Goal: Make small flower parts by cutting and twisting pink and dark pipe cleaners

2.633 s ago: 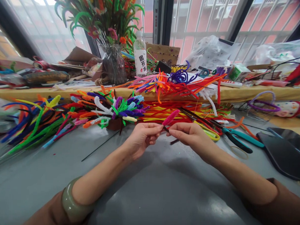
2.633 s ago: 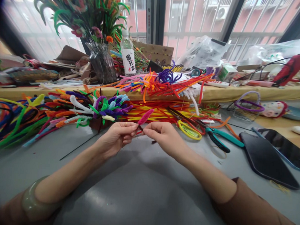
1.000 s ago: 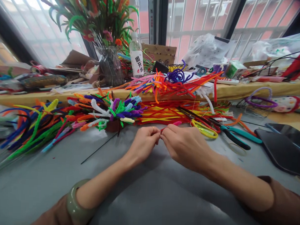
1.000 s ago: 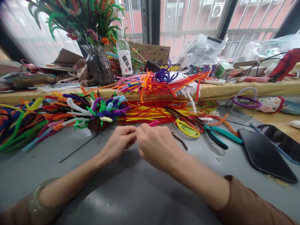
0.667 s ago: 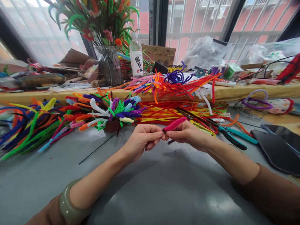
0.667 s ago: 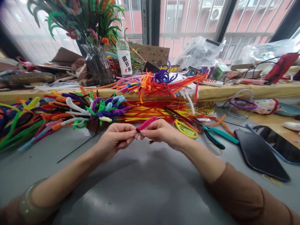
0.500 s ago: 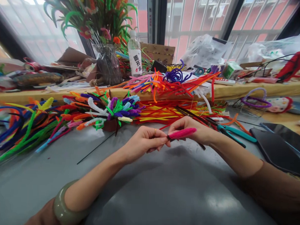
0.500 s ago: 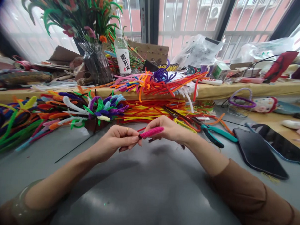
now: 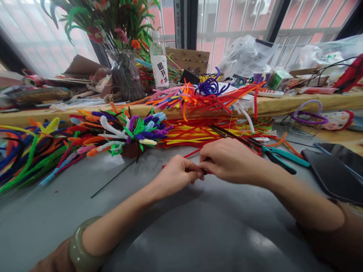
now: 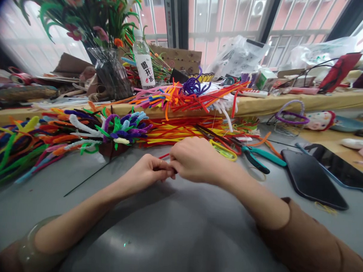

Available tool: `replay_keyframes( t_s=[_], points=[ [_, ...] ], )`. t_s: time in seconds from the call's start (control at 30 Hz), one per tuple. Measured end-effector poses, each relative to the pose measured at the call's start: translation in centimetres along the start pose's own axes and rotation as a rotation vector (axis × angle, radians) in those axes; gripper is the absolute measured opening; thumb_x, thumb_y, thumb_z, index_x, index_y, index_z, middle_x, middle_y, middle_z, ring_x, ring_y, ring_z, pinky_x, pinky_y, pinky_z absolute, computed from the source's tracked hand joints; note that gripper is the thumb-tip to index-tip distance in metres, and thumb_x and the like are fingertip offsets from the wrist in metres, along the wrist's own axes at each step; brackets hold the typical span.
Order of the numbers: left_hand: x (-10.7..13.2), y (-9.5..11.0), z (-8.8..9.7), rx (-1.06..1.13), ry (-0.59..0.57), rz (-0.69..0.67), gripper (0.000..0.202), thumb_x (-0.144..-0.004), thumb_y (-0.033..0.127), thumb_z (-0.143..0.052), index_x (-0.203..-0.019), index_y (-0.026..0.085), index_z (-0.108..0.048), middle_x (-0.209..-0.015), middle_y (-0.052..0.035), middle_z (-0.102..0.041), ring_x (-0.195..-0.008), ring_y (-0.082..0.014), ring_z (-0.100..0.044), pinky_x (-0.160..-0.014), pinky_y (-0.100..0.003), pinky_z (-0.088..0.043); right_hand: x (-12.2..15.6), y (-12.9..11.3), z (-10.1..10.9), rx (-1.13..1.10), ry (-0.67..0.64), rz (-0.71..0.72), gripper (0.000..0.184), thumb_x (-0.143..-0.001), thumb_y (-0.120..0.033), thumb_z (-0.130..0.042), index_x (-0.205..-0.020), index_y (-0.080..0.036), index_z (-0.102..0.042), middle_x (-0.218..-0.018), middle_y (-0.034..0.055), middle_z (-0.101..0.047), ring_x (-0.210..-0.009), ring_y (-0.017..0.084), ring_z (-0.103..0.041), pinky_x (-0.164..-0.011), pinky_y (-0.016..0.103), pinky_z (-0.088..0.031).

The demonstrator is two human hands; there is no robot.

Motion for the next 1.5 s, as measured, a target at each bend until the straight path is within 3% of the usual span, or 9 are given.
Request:
replay_keyframes(
  t_s=[0.13, 0.23, 0.4, 0.5, 0.8, 1.1, 1.2, 1.3, 1.5],
  points=[
    [-0.1, -0.9, 1.9, 0.108, 0.225, 0.027, 0.014, -0.064, 0.016, -0.052, -0.051, 0.012, -0.055, -0.045, 0.0047, -0.046, -0.042, -0.0052, -0.034, -0.043, -0.019, -0.025, 1.1, -2.1, 0.2, 0.185, 0.214, -0.132, 0.019, -0.079, -0.020, -0.043, -0.069, -0.014, -0.058, -0.068, 0.0058, -0.060, -0.059, 0.015, -0.051, -0.049, 0.027, -0.020],
    [0.2, -1.1, 2.8, 0.253, 0.285, -0.010, 0.013, -0.067, 0.021, -0.053, -0.059, 0.012, -0.057, -0.047, 0.0046, -0.046, -0.040, -0.0048, -0.033, -0.039, -0.019, -0.023, 1.5, -1.7, -0.5, -0.019, 0.284, -0.210, 0.019, -0.081, -0.021, -0.042, -0.070, -0.014, -0.056, -0.066, 0.0041, -0.058, -0.060, 0.014, -0.050, -0.052, 0.026, -0.025],
    [0.7, 0.0, 3.8, 0.359, 0.310, -0.128, 0.017, -0.072, 0.026, -0.053, -0.064, 0.012, -0.055, -0.052, 0.0030, -0.049, -0.040, -0.0043, -0.034, -0.037, -0.018, -0.025, 0.6, 0.8, -3.6, -0.810, 0.040, -0.232, 0.025, -0.084, -0.028, -0.041, -0.073, -0.013, -0.058, -0.055, -0.0020, -0.048, -0.046, 0.006, -0.039, -0.045, 0.020, -0.028],
    [0.9, 0.7, 3.8, 0.295, 0.288, -0.153, 0.017, -0.075, 0.027, -0.051, -0.066, 0.012, -0.055, -0.052, 0.0033, -0.048, -0.040, -0.0046, -0.036, -0.037, -0.017, -0.027, 0.2, 2.1, -4.3, -1.035, -0.074, -0.221, 0.028, -0.080, -0.036, -0.047, -0.079, -0.012, -0.061, -0.052, -0.0031, -0.045, -0.044, 0.005, -0.037, -0.040, 0.018, -0.026],
    [1.7, 2.5, 1.2, -0.080, -0.010, -0.244, 0.020, -0.081, 0.024, -0.046, -0.074, 0.013, -0.062, -0.055, 0.0031, -0.049, -0.050, -0.0058, -0.041, -0.047, -0.016, -0.031, -0.6, 3.6, -3.1, -0.850, -0.183, -0.014, 0.027, -0.075, -0.037, -0.055, -0.077, -0.012, -0.065, -0.070, 0.0041, -0.063, -0.062, 0.011, -0.053, -0.053, 0.022, -0.037],
    [1.1, 2.2, 0.2, -0.704, 0.158, -0.324, 0.024, -0.082, 0.017, -0.038, -0.089, 0.018, -0.061, -0.087, -0.0045, -0.064, -0.076, -0.0174, -0.056, -0.067, -0.026, -0.037, -0.1, 1.5, 0.5, 0.001, 0.084, 0.022, 0.021, -0.081, -0.029, -0.048, -0.073, -0.019, -0.065, -0.073, 0.0016, -0.064, -0.069, 0.014, -0.056, -0.055, 0.023, -0.029],
    [1.2, 2.1, 1.9, -0.572, 0.342, -0.289, 0.022, -0.084, 0.019, -0.037, -0.082, 0.017, -0.058, -0.078, -0.0037, -0.062, -0.071, -0.0153, -0.054, -0.065, -0.025, -0.036, 1.1, -0.5, 1.0, 0.160, 0.247, -0.061, 0.028, -0.085, -0.030, -0.039, -0.079, -0.018, -0.064, -0.078, 0.0040, -0.064, -0.067, 0.015, -0.056, -0.052, 0.025, -0.026],
    [1.3, 1.7, 3.5, -0.272, 0.440, -0.264, 0.021, -0.084, 0.024, -0.039, -0.072, 0.016, -0.055, -0.061, 0.0008, -0.051, -0.057, -0.0108, -0.045, -0.056, -0.021, -0.033, 1.8, -1.0, 0.5, 0.073, 0.316, -0.112, 0.026, -0.086, -0.026, -0.038, -0.085, -0.016, -0.063, -0.080, 0.0056, -0.064, -0.071, 0.016, -0.057, -0.055, 0.025, -0.030],
    [0.7, 1.1, 2.8, 0.296, 0.165, -0.247, 0.020, -0.081, 0.031, -0.046, -0.074, 0.014, -0.055, -0.052, 0.0053, -0.036, -0.046, -0.0059, -0.027, -0.044, -0.019, -0.021, 0.3, 2.0, -1.8, -0.702, 0.029, -0.120, 0.027, -0.083, -0.034, -0.044, -0.081, -0.014, -0.063, -0.077, 0.0041, -0.065, -0.071, 0.014, -0.058, -0.059, 0.023, -0.042]
  ],
)
Point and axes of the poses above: each hand's wrist, its own x-axis away from the middle knuckle, its own z-axis out of the back of the hand, y = z × x, the point moved 8 cm from there along -x, towards the middle knuckle
